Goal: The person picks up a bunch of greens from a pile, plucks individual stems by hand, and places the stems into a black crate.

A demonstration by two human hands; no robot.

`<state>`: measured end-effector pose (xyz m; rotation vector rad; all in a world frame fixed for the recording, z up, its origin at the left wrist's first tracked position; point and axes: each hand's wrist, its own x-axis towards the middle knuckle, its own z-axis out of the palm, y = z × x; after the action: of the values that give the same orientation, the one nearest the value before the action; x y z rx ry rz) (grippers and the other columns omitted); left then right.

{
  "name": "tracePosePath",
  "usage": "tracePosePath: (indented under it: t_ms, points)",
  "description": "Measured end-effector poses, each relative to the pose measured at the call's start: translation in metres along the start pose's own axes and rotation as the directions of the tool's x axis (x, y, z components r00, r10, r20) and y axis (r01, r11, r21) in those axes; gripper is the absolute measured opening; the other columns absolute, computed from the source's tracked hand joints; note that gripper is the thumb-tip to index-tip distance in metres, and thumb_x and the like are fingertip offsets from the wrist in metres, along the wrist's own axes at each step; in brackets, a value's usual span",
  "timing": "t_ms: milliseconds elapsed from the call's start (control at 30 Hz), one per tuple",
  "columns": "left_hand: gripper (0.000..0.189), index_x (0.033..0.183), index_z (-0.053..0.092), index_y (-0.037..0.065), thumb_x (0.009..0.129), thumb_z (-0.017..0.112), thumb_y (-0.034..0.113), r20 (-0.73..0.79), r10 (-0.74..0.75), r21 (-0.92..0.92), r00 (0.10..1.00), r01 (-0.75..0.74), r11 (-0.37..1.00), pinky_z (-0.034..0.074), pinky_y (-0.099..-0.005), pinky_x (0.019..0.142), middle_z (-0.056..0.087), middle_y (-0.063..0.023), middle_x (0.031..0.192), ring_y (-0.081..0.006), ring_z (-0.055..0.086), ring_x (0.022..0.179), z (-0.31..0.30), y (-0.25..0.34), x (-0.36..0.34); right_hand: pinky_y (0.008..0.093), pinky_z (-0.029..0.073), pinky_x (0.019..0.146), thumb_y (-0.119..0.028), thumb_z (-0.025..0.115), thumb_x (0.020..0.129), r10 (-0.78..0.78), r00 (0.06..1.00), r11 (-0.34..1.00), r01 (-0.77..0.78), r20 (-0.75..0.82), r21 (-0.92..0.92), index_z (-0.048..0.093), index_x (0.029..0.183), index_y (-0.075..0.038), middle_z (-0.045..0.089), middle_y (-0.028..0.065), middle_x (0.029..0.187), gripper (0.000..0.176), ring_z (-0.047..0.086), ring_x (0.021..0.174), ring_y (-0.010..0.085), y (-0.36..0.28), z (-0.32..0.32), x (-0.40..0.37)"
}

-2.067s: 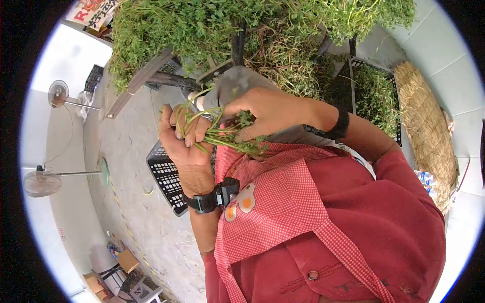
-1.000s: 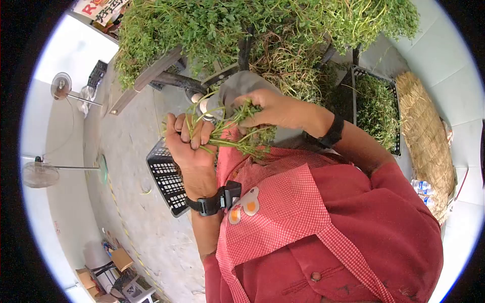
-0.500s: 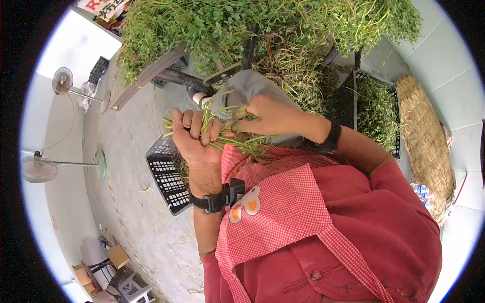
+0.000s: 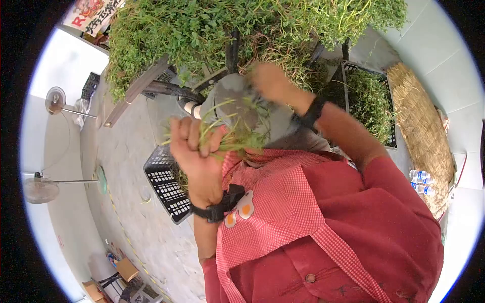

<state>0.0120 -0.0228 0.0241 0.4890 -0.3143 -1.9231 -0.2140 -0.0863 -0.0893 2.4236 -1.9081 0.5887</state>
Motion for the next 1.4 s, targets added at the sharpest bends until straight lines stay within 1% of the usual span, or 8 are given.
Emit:
tracePosePath:
  t_ms: [33, 100, 267, 400, 733, 1200, 1300, 1400]
  points:
    - [0.042, 0.056, 0.032, 0.017, 0.095, 0.034, 0.031, 0.003, -0.002, 0.006, 1.0, 0.002, 1.0, 0.016, -0.0233, 0.034, 0.025, 0.0063, 0.042, -0.0068, 0.017, 0.032, -0.002, 0.006, -0.003, 0.0419, 0.048, 0.057, -0.011, 0.055, 0.068, -0.185, 0.862, 0.983, 0.166, -0.472, -0.082, 0.059, 0.066, 0.001, 0.059, 0.0166, 0.07, 0.013, 0.058, 0.063, 0.0342, 0.052, 0.006, -0.012]
    - [0.042, 0.055, 0.032, 0.017, 0.095, 0.035, 0.03, 0.178, 0.066, -0.019, 0.982, -0.063, 0.998, 0.016, -0.0225, 0.034, 0.025, 0.006, 0.043, -0.0067, 0.017, 0.032, -0.008, 0.023, -0.004, 0.0404, 0.047, 0.054, -0.013, 0.052, 0.079, 0.497, 0.851, 0.859, -0.51, -0.17, -0.046, 0.057, 0.084, -0.001, 0.06, 0.0168, 0.072, 0.015, 0.059, 0.066, 0.0329, 0.123, -0.013, -0.057]
    - [0.045, 0.053, 0.031, 0.015, 0.095, 0.031, 0.031, 0.044, 0.083, -0.118, 0.996, -0.077, 0.99, 0.016, -0.0231, 0.033, 0.025, 0.0051, 0.04, -0.0073, 0.019, 0.03, -0.02, 0.026, 0.005, 0.0389, 0.045, 0.086, -0.032, 0.057, 0.082, 0.356, 0.893, 0.711, -0.451, -0.276, -0.54, 0.057, 0.109, -0.004, 0.061, 0.0168, 0.1, 0.039, 0.056, 0.098, 0.0322, 0.244, -0.03, -0.218]
    - [0.045, 0.053, 0.031, 0.015, 0.095, 0.032, 0.03, 0.069, 0.043, -0.09, 0.997, -0.036, 0.995, 0.017, -0.0236, 0.033, 0.026, 0.0053, 0.04, -0.0074, 0.019, 0.029, -0.018, 0.02, 0.015, 0.0356, 0.046, 0.084, -0.035, 0.062, 0.081, 0.591, 0.807, 0.807, -0.59, 0.015, -0.037, 0.06, 0.103, -0.002, 0.062, 0.0144, 0.104, 0.04, 0.058, 0.095, 0.0245, 0.23, -0.056, -0.202]
    - [0.037, 0.056, 0.033, 0.014, 0.093, 0.033, 0.02, 0.165, 0.016, -0.151, 0.986, 0.009, 0.989, 0.017, -0.0249, 0.034, 0.027, 0.0032, 0.042, -0.0075, 0.019, 0.031, -0.021, 0.022, 0.016, 0.0368, 0.047, 0.07, -0.034, 0.06, 0.08, -0.301, 0.948, 0.638, 0.281, -0.104, 0.716, 0.059, 0.103, -0.005, 0.061, 0.018, 0.092, 0.037, 0.06, 0.077, 0.033, -0.074, -0.075, -0.034]
    - [0.041, 0.056, 0.031, 0.018, 0.092, 0.043, 0.033, -0.197, 0.049, 0.079, 0.979, -0.034, 0.996, 0.016, -0.025, 0.033, 0.023, 0.007, 0.043, -0.0089, 0.015, 0.033, -0.026, 0.013, 0.011, 0.0417, 0.041, 0.058, -0.023, 0.05, 0.084, -0.634, 0.771, 0.75, 0.591, 0.066, 0.296, 0.045, 0.07, -0.001, 0.053, 0.0157, 0.068, 0.027, 0.054, 0.067, 0.0335, -0.096, -0.132, -0.075]
    - [0.041, 0.057, 0.03, 0.018, 0.091, 0.044, 0.036, -0.227, 0.181, 0.184, 0.957, -0.141, 0.973, 0.016, -0.0247, 0.032, 0.023, 0.0069, 0.044, -0.0088, 0.014, 0.033, -0.028, 0.025, 0.014, 0.0373, 0.041, 0.054, -0.022, 0.05, 0.084, -0.812, 0.578, 0.423, 0.49, 0.08, 0.762, 0.048, 0.073, -0.003, 0.05, 0.0097, 0.062, 0.022, 0.056, 0.062, 0.0253, -0.098, -0.158, -0.074]
    - [0.041, 0.059, 0.029, 0.018, 0.092, 0.043, 0.038, -0.27, 0.279, 0.319, 0.921, -0.188, 0.929, 0.018, -0.0234, 0.032, 0.023, 0.0067, 0.045, -0.0083, 0.014, 0.034, -0.019, 0.021, 0.006, 0.0246, 0.041, 0.052, -0.016, 0.046, 0.088, -0.304, 0.729, 0.378, -0.499, 0.613, 0.78, 0.057, 0.088, -0.002, 0.054, -0.0024, 0.068, 0.018, 0.052, 0.057, 0.0085, -0.099, -0.192, -0.065]
